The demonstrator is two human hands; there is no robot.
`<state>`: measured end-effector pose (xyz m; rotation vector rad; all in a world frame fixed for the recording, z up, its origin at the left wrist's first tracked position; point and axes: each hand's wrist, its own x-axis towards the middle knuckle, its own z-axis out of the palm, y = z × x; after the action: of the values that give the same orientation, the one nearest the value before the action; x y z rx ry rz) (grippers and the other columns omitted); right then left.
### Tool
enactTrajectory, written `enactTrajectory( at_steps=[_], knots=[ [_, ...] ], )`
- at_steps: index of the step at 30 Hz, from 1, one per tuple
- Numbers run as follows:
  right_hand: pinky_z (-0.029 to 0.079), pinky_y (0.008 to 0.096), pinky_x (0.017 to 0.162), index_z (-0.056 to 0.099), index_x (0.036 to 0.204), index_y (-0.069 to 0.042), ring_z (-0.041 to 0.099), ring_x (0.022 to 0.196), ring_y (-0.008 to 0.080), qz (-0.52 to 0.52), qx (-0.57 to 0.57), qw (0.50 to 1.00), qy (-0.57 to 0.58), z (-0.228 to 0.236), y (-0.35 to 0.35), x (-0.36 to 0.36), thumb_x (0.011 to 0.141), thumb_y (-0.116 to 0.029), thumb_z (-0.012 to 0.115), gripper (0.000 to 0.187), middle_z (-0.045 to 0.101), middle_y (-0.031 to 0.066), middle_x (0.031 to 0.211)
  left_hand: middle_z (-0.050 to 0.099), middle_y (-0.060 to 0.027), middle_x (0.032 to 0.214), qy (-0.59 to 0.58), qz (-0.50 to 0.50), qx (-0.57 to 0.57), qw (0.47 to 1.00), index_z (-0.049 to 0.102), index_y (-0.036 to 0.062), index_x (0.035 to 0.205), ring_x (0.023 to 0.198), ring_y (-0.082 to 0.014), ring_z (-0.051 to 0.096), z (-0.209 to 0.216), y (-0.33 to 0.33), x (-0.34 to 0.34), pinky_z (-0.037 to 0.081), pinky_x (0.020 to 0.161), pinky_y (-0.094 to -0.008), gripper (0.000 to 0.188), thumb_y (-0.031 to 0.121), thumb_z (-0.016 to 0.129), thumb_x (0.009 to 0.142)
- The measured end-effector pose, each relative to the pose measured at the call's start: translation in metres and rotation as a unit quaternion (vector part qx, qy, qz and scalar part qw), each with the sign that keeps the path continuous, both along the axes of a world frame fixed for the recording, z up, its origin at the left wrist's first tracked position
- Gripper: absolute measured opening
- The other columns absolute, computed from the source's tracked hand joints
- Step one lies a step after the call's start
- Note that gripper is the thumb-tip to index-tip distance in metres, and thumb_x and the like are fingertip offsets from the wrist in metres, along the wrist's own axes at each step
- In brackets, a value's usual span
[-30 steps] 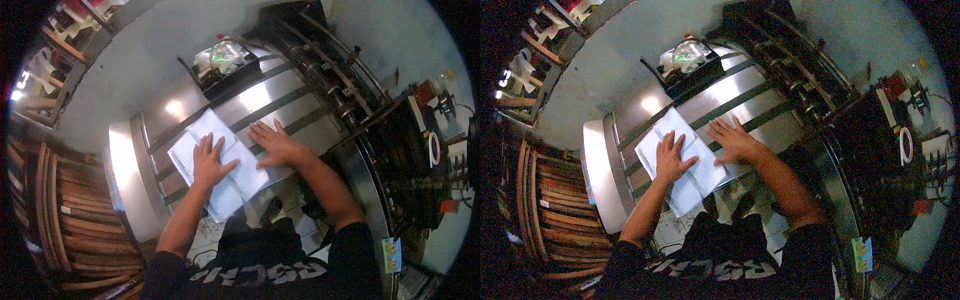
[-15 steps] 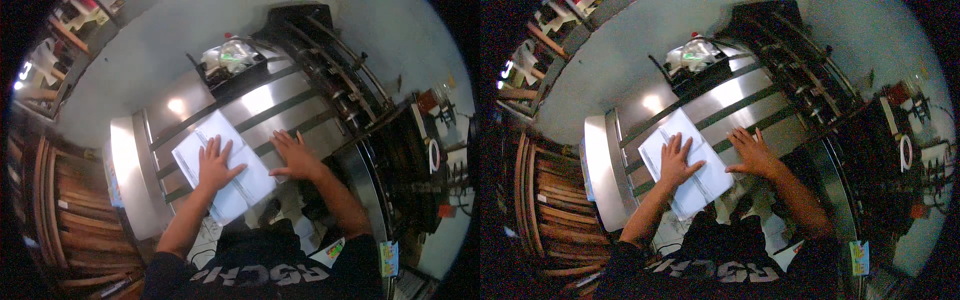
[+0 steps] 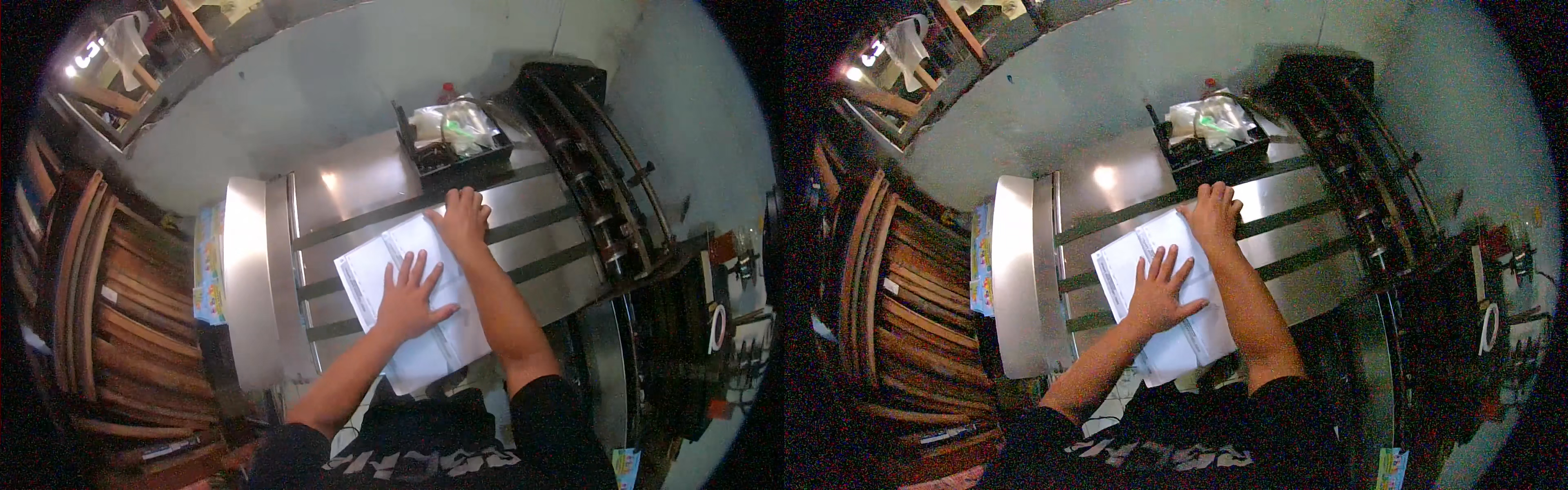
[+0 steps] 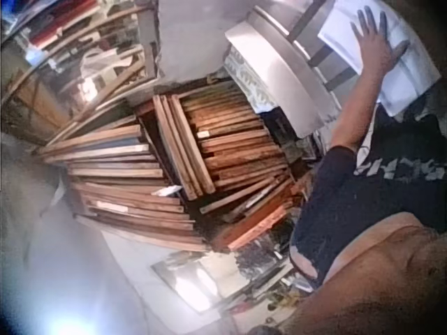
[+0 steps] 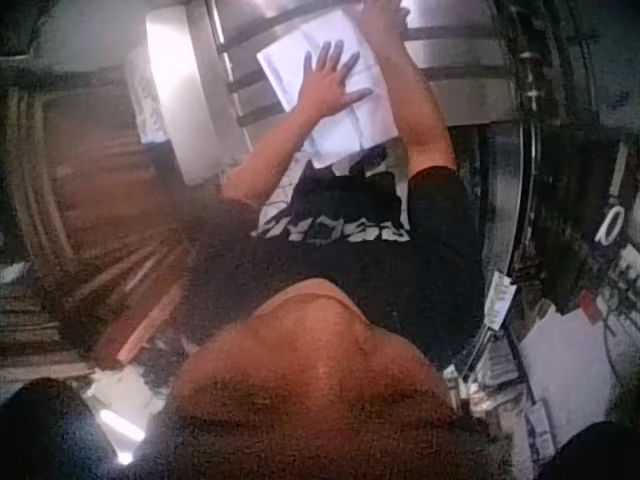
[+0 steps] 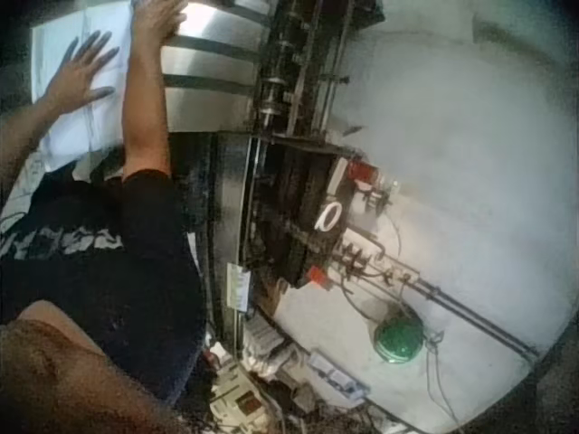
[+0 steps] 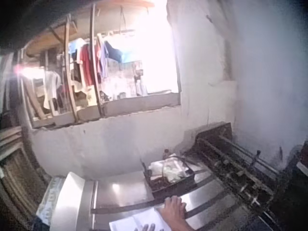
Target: The person folds a printed paper sheet several times by hand on a metal surface, then positions the folded paper against a stapling machine and staples the corner using a handheld stapler.
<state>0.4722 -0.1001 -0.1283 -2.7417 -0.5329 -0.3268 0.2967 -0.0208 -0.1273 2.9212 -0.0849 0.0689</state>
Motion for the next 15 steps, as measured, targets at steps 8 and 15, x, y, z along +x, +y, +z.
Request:
enactTrajectory(
  at_steps=[8, 15],
  knots=[
    [0.021, 0.0609, 0.107, 0.028, 0.144, -0.011, 0.017, 0.140, 0.0354, 0.077, -0.050, 0.991, 0.099, 0.008, -0.026, 0.011, 0.062, -0.058, 0.077, 0.106, 0.023, 0.0190, 0.150, 0.023, -0.0188, 0.153, -0.019, 0.006, -0.011, 1.000, 0.042, 0.0169, 0.141, 0.142, -0.0377, 0.018, -0.002, 0.001, 0.000, 0.013, 0.109, -0.0634, 0.083, 0.068, 0.055, 0.078],
    [0.004, 0.0639, 0.109, 0.008, 0.150, -0.011, 0.003, 0.145, 0.0358, 0.176, -0.089, 0.967, 0.164, 0.015, -0.147, -0.064, 0.056, -0.062, 0.079, 0.128, 0.007, 0.0193, 0.156, 0.022, -0.0187, 0.153, -0.004, 0.012, 0.005, 1.000, 0.041, 0.0157, 0.142, 0.142, -0.0363, 0.018, 0.000, -0.003, 0.000, 0.013, 0.109, -0.0629, 0.084, 0.068, 0.056, 0.077]
  ],
)
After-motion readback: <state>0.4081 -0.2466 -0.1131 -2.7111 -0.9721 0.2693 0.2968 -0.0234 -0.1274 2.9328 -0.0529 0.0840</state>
